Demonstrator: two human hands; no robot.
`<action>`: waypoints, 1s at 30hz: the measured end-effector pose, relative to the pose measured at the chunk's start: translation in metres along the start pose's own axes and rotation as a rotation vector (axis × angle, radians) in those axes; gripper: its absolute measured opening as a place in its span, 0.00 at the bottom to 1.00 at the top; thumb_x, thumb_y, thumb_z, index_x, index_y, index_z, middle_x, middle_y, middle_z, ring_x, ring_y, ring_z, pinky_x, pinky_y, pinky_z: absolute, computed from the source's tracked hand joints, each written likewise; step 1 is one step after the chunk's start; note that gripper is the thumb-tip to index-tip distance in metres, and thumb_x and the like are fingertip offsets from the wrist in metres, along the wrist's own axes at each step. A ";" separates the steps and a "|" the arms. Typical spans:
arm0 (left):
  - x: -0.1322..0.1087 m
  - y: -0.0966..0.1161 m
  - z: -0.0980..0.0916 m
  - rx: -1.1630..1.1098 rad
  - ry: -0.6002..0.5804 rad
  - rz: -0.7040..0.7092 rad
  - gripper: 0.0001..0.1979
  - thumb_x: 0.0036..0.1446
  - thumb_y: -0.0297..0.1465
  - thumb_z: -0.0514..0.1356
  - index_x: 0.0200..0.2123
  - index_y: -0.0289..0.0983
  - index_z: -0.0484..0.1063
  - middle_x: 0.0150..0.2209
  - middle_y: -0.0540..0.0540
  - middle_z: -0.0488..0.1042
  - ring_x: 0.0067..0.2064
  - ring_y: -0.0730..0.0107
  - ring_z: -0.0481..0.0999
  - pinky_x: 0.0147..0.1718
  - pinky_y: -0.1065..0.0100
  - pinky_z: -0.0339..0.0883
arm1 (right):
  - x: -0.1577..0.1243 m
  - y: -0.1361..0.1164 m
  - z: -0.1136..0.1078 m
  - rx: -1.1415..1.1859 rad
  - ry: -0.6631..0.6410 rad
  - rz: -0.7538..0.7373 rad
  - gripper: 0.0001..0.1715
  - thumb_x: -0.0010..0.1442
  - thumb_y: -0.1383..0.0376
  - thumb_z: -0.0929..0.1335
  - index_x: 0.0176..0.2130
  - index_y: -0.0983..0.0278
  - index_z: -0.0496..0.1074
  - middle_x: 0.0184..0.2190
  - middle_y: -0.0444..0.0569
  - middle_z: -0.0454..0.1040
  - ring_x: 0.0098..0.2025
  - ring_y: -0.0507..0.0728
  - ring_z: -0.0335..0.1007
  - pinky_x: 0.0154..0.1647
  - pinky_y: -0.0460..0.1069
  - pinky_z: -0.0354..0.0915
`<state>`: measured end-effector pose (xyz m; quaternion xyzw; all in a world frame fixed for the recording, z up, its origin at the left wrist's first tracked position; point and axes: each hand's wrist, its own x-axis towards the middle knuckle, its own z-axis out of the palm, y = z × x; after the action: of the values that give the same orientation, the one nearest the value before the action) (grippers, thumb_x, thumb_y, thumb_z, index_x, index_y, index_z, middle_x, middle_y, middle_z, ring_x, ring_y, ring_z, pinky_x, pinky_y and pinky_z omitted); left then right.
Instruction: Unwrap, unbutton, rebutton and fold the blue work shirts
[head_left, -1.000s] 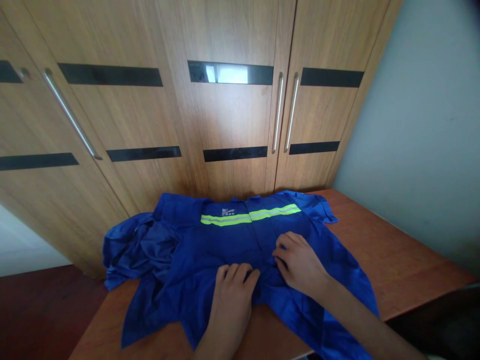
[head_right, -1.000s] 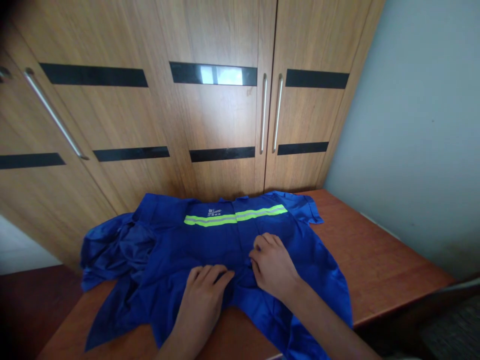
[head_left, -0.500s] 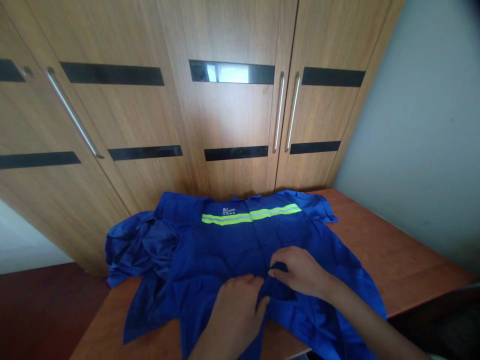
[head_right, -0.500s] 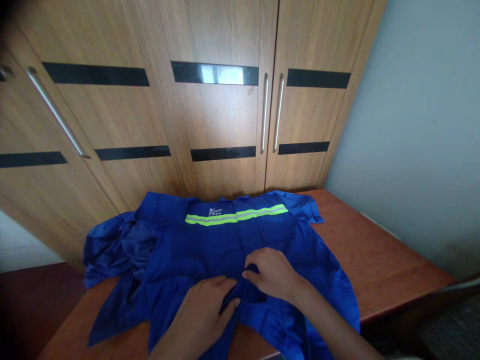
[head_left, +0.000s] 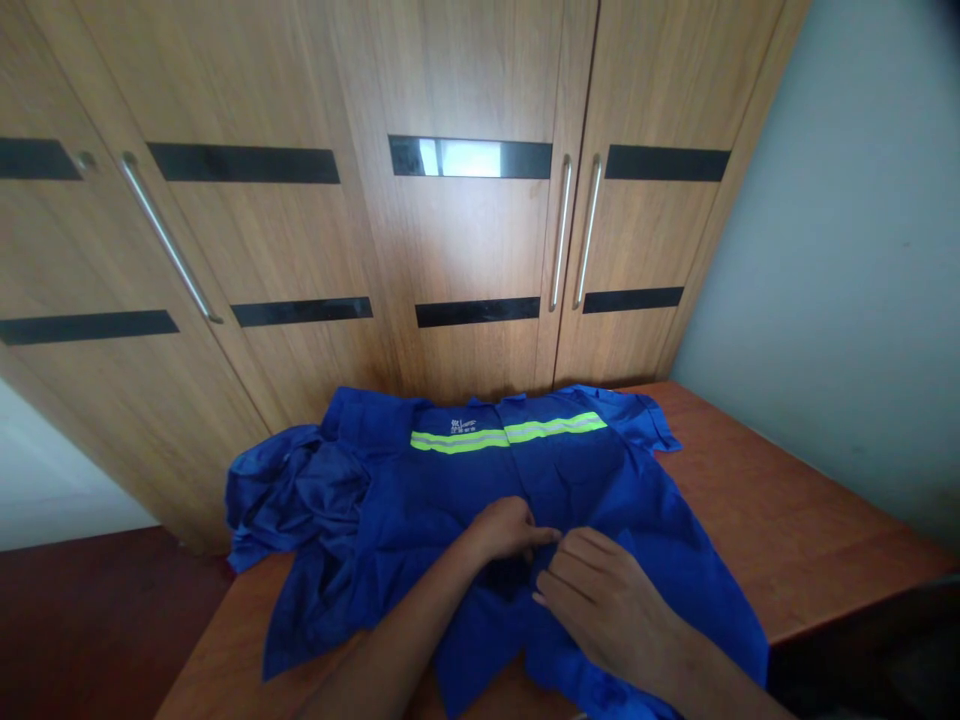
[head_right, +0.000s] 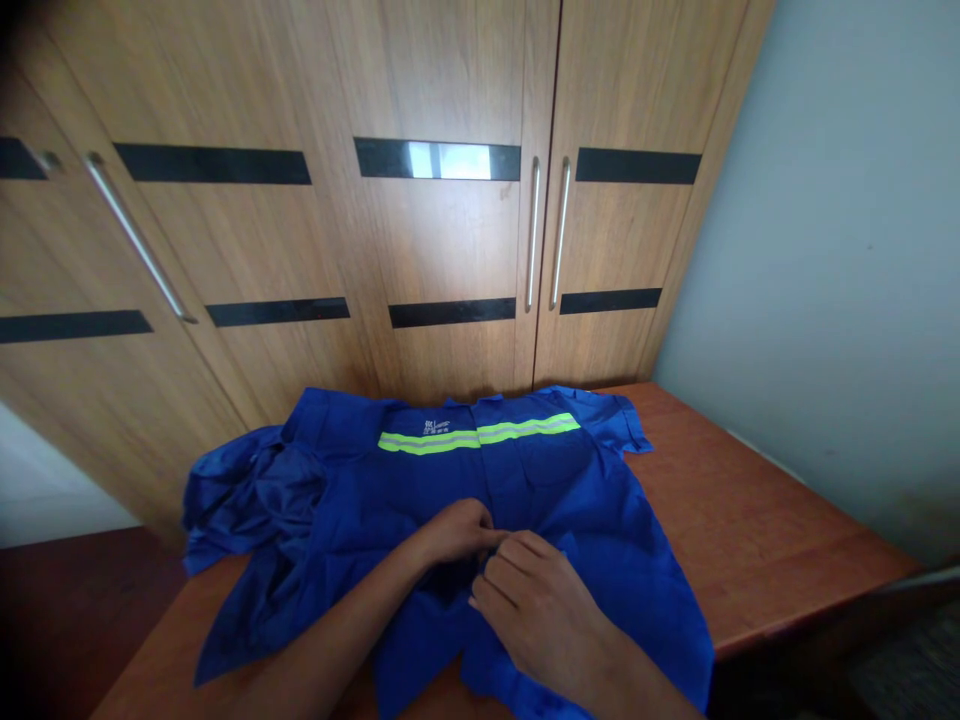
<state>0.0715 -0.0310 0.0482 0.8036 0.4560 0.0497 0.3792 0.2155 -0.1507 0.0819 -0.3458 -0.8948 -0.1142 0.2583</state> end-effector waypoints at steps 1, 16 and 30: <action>0.003 0.000 0.003 0.013 0.031 0.000 0.22 0.49 0.47 0.60 0.15 0.36 0.73 0.18 0.47 0.74 0.21 0.71 0.69 0.22 0.71 0.56 | -0.001 0.000 0.001 -0.006 -0.009 -0.007 0.10 0.64 0.69 0.63 0.30 0.63 0.68 0.26 0.45 0.70 0.32 0.54 0.63 0.39 0.51 0.58; 0.011 0.018 -0.069 -0.378 0.530 0.134 0.11 0.52 0.37 0.57 0.25 0.36 0.70 0.20 0.51 0.71 0.23 0.73 0.70 0.24 0.73 0.60 | 0.011 0.022 0.000 0.138 -0.061 0.293 0.07 0.65 0.66 0.63 0.38 0.61 0.71 0.32 0.46 0.72 0.37 0.56 0.66 0.40 0.51 0.59; -0.013 0.005 -0.031 -0.214 0.694 0.187 0.06 0.52 0.32 0.60 0.34 0.38 0.70 0.35 0.48 0.72 0.36 0.69 0.72 0.39 0.67 0.64 | 0.026 0.068 0.073 0.494 0.101 0.716 0.09 0.58 0.67 0.66 0.34 0.62 0.76 0.33 0.46 0.79 0.38 0.56 0.75 0.42 0.48 0.65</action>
<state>0.0547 -0.0247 0.0769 0.7330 0.4744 0.4006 0.2778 0.2172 -0.0584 0.0368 -0.5561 -0.7051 0.1833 0.4000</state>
